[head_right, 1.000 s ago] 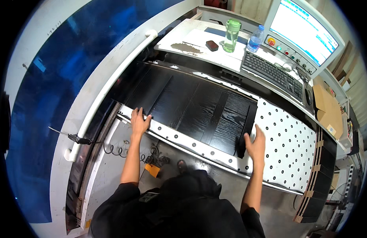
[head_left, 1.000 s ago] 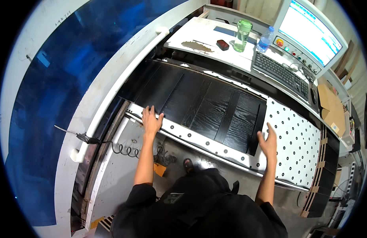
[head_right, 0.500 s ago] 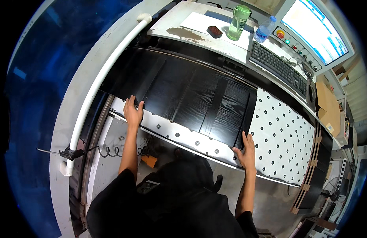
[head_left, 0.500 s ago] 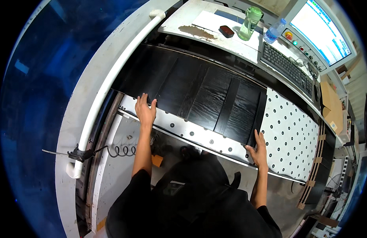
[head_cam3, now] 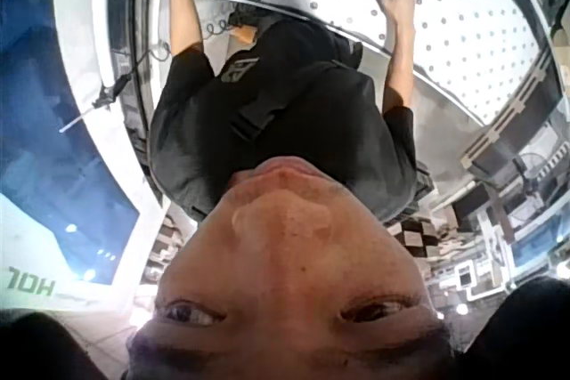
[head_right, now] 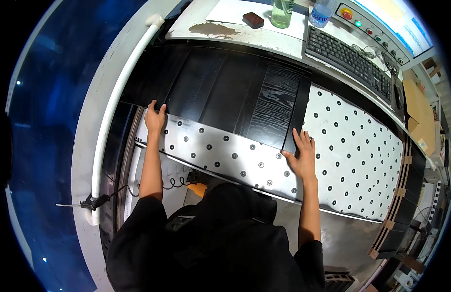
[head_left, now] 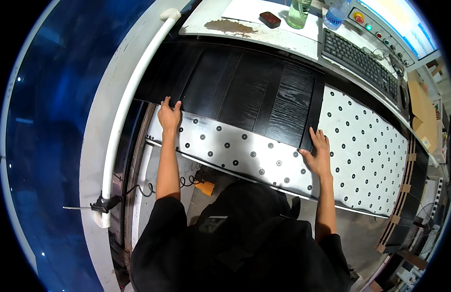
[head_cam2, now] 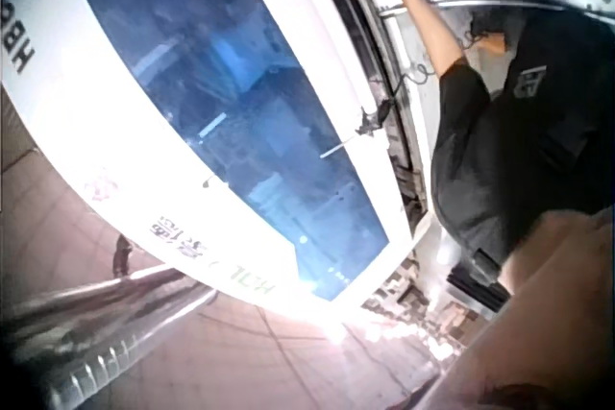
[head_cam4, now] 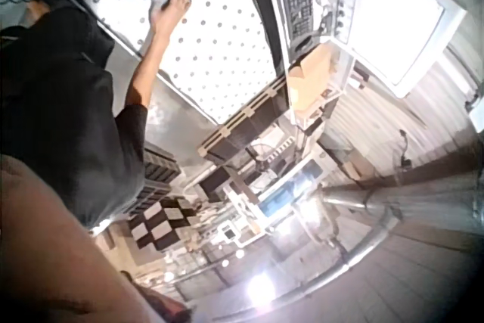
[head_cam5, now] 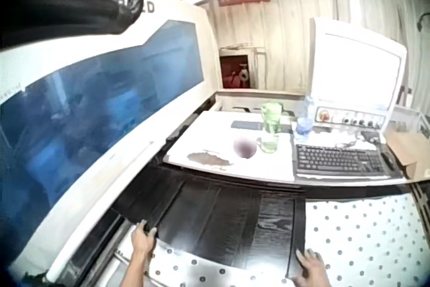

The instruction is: The person positions wooden panels onto an industrial woodworking machine, uses a compressed air nozzle to clean the surfaces, and stacks the panels onto a pallet.

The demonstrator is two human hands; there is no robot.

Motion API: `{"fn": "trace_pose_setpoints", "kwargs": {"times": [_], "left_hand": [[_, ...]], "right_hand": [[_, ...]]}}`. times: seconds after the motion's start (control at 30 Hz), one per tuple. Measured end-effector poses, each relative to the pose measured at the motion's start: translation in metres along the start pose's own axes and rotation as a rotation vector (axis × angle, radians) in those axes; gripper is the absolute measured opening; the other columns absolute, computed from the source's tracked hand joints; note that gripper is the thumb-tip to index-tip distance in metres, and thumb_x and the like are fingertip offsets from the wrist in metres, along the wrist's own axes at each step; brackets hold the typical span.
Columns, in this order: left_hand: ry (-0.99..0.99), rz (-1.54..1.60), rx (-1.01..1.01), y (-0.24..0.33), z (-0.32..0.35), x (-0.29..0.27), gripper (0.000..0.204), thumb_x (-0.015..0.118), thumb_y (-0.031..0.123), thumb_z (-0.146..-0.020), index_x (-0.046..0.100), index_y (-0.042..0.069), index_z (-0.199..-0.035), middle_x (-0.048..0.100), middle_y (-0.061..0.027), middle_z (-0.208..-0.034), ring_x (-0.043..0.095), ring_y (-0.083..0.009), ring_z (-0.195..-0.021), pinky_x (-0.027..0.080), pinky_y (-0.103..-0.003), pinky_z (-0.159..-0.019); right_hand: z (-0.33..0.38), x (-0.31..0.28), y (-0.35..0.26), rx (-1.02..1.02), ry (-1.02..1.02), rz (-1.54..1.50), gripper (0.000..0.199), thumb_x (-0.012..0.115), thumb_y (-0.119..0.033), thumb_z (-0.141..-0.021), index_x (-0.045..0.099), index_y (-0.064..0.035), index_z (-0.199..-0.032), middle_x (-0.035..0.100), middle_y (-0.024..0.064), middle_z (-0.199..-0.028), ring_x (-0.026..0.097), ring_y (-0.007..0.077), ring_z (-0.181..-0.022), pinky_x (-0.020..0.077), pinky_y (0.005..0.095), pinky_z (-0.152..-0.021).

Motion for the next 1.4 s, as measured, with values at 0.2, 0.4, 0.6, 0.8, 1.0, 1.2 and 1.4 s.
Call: {"fn": "trace_pose_setpoints", "kwargs": {"times": [0.2, 0.4, 0.6, 0.8, 1.0, 1.2, 1.4], "left_hand": [[-0.017, 0.01, 0.034, -0.005, -0.003, 0.009, 0.066, 0.075, 0.042, -0.091, 0.061, -0.003, -0.138, 0.063, -0.0296, -0.135, 0.057, -0.0442, -0.133, 0.044, -0.045, -0.112], [-0.087, 0.026, -0.092, -0.024, -0.014, 0.006, 0.067, 0.076, 0.042, -0.091, 0.06, -0.001, -0.14, 0.066, -0.0296, -0.131, 0.062, -0.0417, -0.125, 0.048, -0.044, -0.107], [-0.149, 0.006, -0.148, -0.023, -0.02, -0.005, 0.068, 0.076, 0.04, -0.091, 0.058, -0.001, -0.143, 0.071, -0.0312, -0.119, 0.069, -0.0436, -0.112, 0.05, -0.045, -0.101], [-0.074, 0.027, -0.058, -0.031, -0.02, 0.003, 0.071, 0.075, 0.043, -0.09, 0.059, -0.003, -0.141, 0.066, -0.0326, -0.129, 0.064, -0.0469, -0.121, 0.047, -0.047, -0.107], [0.026, 0.086, -0.039, -0.028, -0.016, 0.01, 0.075, 0.076, 0.046, -0.089, 0.057, -0.003, -0.142, 0.062, -0.0314, -0.135, 0.058, -0.0463, -0.127, 0.044, -0.047, -0.11], [0.169, -0.015, -0.173, -0.064, 0.021, 0.027, 0.103, 0.07, 0.066, -0.086, 0.045, -0.013, -0.147, 0.044, -0.0361, -0.152, 0.037, -0.049, -0.145, 0.025, -0.055, -0.122], [-0.038, 0.035, -0.157, -0.041, 0.029, 0.032, 0.116, 0.067, 0.075, -0.084, 0.035, -0.011, -0.155, 0.027, -0.0339, -0.164, 0.019, -0.0442, -0.156, 0.011, -0.057, -0.126]], "right_hand": [[0.001, 0.002, 0.002, 0.037, 0.05, -0.009, 0.087, 0.081, -0.05, -0.082, 0.05, -0.0128, -0.154, 0.044, 0.0225, -0.159, 0.036, 0.0442, -0.15, 0.0182, 0.0583, -0.125], [-0.006, 0.007, -0.01, 0.087, 0.017, -0.036, 0.088, 0.087, -0.036, -0.077, 0.051, -0.0144, -0.154, 0.046, 0.0169, -0.16, 0.032, 0.0404, -0.153, 0.0119, 0.0587, -0.126], [-0.011, 0.013, -0.018, 0.107, 0.004, -0.053, 0.091, 0.09, -0.026, -0.073, 0.051, -0.0148, -0.154, 0.045, 0.0198, -0.159, 0.032, 0.0391, -0.154, 0.0104, 0.0578, -0.127], [-0.008, 0.017, -0.014, 0.066, 0.041, -0.067, 0.089, 0.087, -0.04, -0.076, 0.052, -0.0156, -0.154, 0.047, 0.0264, -0.156, 0.033, 0.0394, -0.153, 0.0112, 0.0599, -0.125], [-0.006, 0.019, -0.011, 0.021, 0.066, -0.041, 0.089, 0.084, -0.046, -0.079, 0.05, -0.0148, -0.155, 0.045, 0.0268, -0.157, 0.033, 0.0399, -0.153, 0.0109, 0.0606, -0.125], [-0.005, 0.008, -0.008, -0.051, 0.036, -0.119, 0.097, 0.083, -0.04, -0.082, 0.036, -0.004, -0.159, 0.046, 0.0267, -0.156, 0.036, 0.0388, -0.151, 0.0121, 0.0579, -0.126], [-0.004, 0.009, 0.008, -0.078, 0.059, -0.14, 0.095, 0.083, -0.036, -0.083, 0.036, 0.0007, -0.157, 0.054, 0.0276, -0.148, 0.043, 0.0386, -0.147, 0.0156, 0.0562, -0.126]]}}
Point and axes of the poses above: each hand's wrist, its own z-axis away from the middle knuckle, its own x-axis out of the palm, y = z × x, the point moved 6 cm from there along -z, towards the middle knuckle
